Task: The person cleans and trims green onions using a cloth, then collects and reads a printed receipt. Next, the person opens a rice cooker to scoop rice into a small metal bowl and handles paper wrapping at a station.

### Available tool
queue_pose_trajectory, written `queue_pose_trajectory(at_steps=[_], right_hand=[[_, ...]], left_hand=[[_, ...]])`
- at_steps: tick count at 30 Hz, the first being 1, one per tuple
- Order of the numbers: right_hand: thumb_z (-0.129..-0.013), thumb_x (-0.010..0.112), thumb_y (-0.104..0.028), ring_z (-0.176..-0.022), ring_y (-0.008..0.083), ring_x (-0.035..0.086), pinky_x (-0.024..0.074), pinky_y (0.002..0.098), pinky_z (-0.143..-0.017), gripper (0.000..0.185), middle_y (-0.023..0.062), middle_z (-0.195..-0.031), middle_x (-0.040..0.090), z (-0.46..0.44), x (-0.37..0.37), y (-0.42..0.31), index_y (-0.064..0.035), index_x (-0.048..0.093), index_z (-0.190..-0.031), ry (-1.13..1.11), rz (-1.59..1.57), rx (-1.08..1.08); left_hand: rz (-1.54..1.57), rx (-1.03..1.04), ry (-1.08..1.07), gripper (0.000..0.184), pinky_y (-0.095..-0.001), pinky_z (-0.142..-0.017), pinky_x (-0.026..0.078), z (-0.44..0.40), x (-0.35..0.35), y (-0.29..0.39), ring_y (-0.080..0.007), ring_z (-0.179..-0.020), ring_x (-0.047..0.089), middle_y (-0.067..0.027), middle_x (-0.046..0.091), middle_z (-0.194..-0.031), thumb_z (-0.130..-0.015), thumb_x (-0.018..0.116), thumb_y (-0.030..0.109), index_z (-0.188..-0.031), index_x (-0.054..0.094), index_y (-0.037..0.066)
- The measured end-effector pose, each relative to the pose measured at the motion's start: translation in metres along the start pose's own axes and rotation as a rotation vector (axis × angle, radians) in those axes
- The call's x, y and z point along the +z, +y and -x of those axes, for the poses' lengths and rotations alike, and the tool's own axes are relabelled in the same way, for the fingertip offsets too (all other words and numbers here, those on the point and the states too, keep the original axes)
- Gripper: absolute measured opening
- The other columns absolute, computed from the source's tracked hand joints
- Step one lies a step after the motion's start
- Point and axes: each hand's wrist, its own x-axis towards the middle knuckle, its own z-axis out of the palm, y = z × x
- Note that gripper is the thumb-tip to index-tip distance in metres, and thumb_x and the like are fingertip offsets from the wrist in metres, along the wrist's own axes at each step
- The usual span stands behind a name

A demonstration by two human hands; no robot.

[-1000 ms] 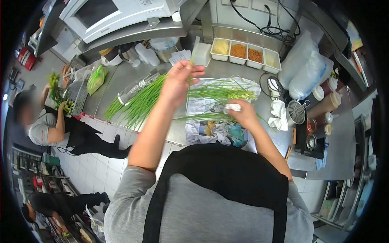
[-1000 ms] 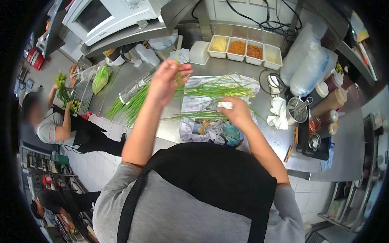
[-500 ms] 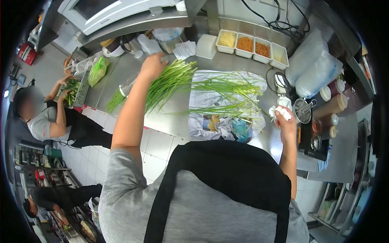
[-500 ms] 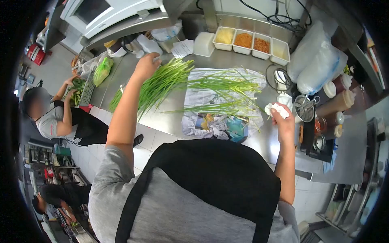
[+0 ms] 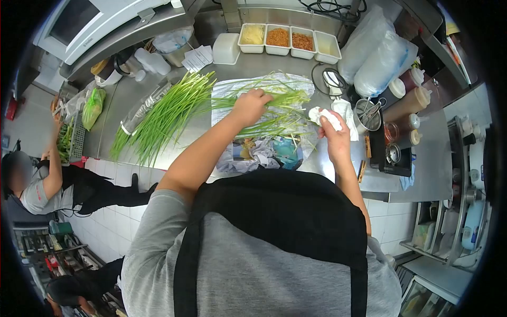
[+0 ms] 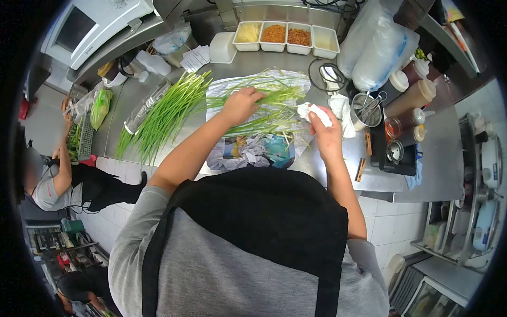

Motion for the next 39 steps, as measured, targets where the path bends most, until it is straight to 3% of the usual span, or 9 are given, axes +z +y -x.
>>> queue_pose_trajectory(at_steps=[4,7,10,16,19,25,28,35,39], right_hand=[[-0.083,0.062,-0.008,-0.076,0.0105,0.057,0.0464,0.0228,-0.063,0.026,0.0064,-0.096,0.063,-0.007,-0.017,0.011,0.0002,0.059,-0.107,0.118,-0.095,-0.041],[-0.085,0.06,-0.01,-0.081,0.0111,0.058,0.0469,0.0243,-0.065,0.026,0.0075,-0.102,0.063,-0.009,-0.017,0.01,0.0007,0.058,-0.109,0.136,-0.255,-0.021],[-0.087,0.058,-0.014,-0.077,0.0103,0.056,0.0465,0.0242,-0.066,0.026,0.0071,-0.101,0.063,-0.005,-0.008,0.004,-0.0003,0.059,-0.109,0.114,-0.366,0.013],[-0.089,0.058,-0.017,-0.068,0.0067,0.05,0.0437,0.0206,-0.062,0.023,0.0013,-0.094,0.063,0.001,0.0,0.009,-0.0021,0.062,-0.106,-0.005,-0.132,-0.004],[-0.088,0.059,-0.017,-0.068,0.0062,0.05,0.0432,0.0198,-0.062,0.023,0.0011,-0.094,0.063,0.003,-0.007,0.006,-0.0023,0.062,-0.106,0.073,-0.09,0.019],[-0.087,0.058,-0.014,-0.07,0.0049,0.049,0.0416,0.0216,-0.065,0.025,-0.001,-0.088,0.061,0.004,-0.022,0.014,-0.0022,0.061,-0.109,0.1,0.022,-0.01],[-0.087,0.057,-0.013,-0.077,0.0068,0.051,0.0426,0.0239,-0.071,0.027,0.0001,-0.093,0.059,0.002,-0.017,0.019,-0.0014,0.061,-0.11,0.082,-0.062,0.006],[-0.081,0.05,-0.002,-0.108,0.0158,0.046,0.0428,0.0311,-0.089,0.038,0.0091,-0.119,0.048,-0.001,-0.012,0.002,0.0015,0.055,-0.119,-0.045,-0.065,-0.119],[-0.081,0.055,0.0,-0.1,0.0148,0.051,0.0446,0.0299,-0.088,0.039,0.0087,-0.114,0.051,-0.012,-0.02,0.001,0.0011,0.055,-0.12,0.025,0.016,-0.106]], left_hand=[[0.06,0.176,-0.146,0.016,-0.0391,-0.075,0.047,0.024,-0.024,0.01,-0.0278,-0.088,0.057,-0.0074,0.059,-0.09,-0.075,0.064,0.014,-0.091,0.062,0.01],[0.292,0.017,-0.585,0.012,-0.0382,-0.071,0.046,0.027,-0.057,0.027,-0.0289,-0.082,0.058,-0.0091,0.06,-0.082,-0.078,0.063,0.016,-0.087,0.062,0.009],[0.305,0.052,-0.203,0.015,-0.0375,-0.07,0.046,0.029,-0.035,0.013,-0.0286,-0.081,0.059,-0.01,0.06,-0.077,-0.077,0.065,0.019,-0.085,0.06,0.007],[0.006,-0.165,0.049,0.027,-0.0435,-0.091,0.04,0.004,0.006,-0.003,-0.0301,-0.114,0.048,-0.0086,0.053,-0.12,-0.075,0.067,0.023,-0.1,0.063,0.012],[0.062,-0.176,-0.09,0.033,-0.0465,-0.099,0.033,0.003,0.005,0.002,-0.0318,-0.124,0.037,-0.0076,0.041,-0.134,-0.075,0.066,0.023,-0.107,0.063,0.015],[0.079,0.155,-0.146,0.016,-0.0443,-0.088,0.038,0.017,-0.028,0.03,-0.0281,-0.108,0.049,-0.0065,0.057,-0.11,-0.075,0.066,0.021,-0.089,0.064,0.012],[0.111,-0.001,0.121,0.009,-0.0434,-0.078,0.041,0.004,-0.011,0.02,-0.0265,-0.094,0.054,-0.0051,0.061,-0.091,-0.074,0.065,0.019,-0.078,0.063,0.011],[-0.043,-0.099,0.08,0.004,-0.0411,-0.071,0.045,-0.023,0.016,-0.001,-0.0264,-0.084,0.057,-0.0061,0.06,-0.08,-0.074,0.063,0.014,-0.074,0.06,0.011],[0.137,-0.23,0.085,0.006,-0.0414,-0.072,0.046,-0.031,-0.005,-0.002,-0.0288,-0.083,0.058,-0.0084,0.061,-0.079,-0.075,0.063,0.013,-0.078,0.059,0.009]])
